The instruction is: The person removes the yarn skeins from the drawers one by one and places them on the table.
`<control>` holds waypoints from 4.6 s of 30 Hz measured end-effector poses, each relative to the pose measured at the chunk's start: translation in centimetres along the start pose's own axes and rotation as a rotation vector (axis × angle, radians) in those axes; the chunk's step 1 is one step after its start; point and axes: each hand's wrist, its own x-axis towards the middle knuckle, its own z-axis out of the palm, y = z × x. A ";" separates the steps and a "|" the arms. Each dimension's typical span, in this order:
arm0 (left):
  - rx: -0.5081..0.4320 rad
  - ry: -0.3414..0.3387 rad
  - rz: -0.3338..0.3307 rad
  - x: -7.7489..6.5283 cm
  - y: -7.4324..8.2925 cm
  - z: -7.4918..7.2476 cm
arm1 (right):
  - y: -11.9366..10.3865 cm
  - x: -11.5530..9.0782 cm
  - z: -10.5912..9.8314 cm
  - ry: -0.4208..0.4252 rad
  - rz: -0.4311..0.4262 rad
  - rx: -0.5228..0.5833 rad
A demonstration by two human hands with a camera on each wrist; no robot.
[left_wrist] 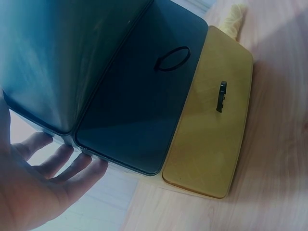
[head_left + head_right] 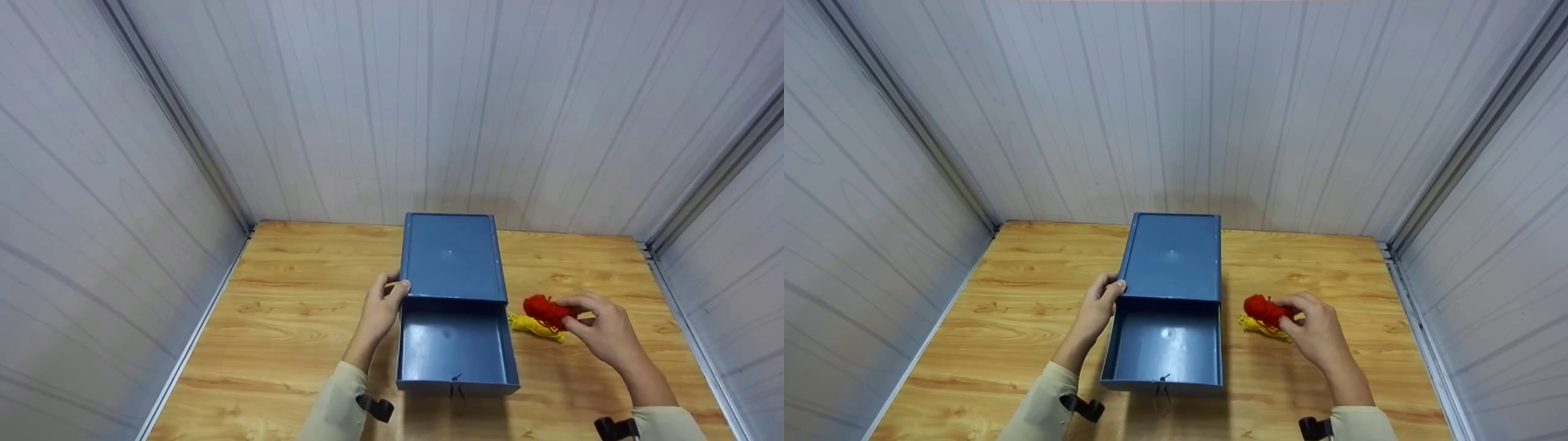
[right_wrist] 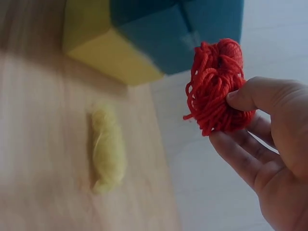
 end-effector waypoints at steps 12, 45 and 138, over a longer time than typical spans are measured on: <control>0.013 0.005 -0.001 0.1 -0.2 0.0 | 5.5 -0.7 -0.9 0.045 0.100 -0.129; 0.020 0.000 0.015 0.0 -0.4 0.4 | 13.0 -2.1 0.4 -0.126 0.378 -0.156; 0.028 0.004 0.019 0.3 -0.2 0.3 | -13.0 -10.4 4.6 -0.190 -0.276 0.375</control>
